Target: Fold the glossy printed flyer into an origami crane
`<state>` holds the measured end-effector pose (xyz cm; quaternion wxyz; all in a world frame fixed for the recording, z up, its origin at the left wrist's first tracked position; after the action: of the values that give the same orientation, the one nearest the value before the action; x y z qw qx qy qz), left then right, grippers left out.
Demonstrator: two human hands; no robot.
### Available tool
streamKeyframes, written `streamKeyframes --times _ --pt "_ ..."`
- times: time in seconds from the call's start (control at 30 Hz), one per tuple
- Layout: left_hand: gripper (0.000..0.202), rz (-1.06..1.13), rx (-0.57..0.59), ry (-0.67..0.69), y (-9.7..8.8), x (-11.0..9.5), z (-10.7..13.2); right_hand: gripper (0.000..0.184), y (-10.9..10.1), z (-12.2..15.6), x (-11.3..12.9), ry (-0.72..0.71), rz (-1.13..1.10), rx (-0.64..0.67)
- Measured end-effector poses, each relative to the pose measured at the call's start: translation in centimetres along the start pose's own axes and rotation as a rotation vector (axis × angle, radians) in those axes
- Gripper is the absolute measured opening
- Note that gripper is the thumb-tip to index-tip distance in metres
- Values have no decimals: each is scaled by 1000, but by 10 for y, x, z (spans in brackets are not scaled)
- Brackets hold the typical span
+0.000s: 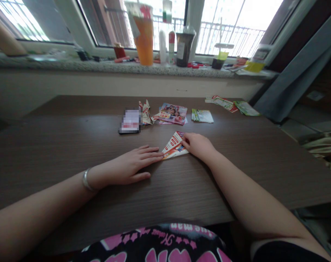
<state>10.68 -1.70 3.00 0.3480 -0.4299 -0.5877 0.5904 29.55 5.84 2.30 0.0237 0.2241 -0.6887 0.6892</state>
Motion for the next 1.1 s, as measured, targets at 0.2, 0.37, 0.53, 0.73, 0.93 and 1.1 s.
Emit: streamKeyframes --times 0.2,0.37,0.53,0.73,0.93,1.1 --pt "56 7 -25 34 -2 -1 0 20 -1 -1 -1 -25 -33 -13" --pt "56 -6 -42 41 -4 -2 -1 13 -2 -1 -3 -42 -24 -71" --pt "56 -39 -46 41 -5 -4 -3 18 -16 10 26 -213 106 -262" --pt "59 -68 -59 42 -5 -4 -5 25 -2 28 74 -554 122 -111" --pt "59 -84 -43 39 -4 -4 -6 24 5 29 76 -573 40 -36" --pt "58 -95 -35 49 -4 -4 -6 19 5 24 72 -539 -60 -12"
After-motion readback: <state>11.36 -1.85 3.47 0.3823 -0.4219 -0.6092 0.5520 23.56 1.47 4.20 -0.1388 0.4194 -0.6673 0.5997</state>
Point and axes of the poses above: each hand's wrist, its own z-axis away from the middle knuckle, its own y-axis out of the palm, x = y × z, the point moved 8 cm from there along -z, towards the middle knuckle, and after that the axes turned 9 degrees about -z, right-handed, at the moved point
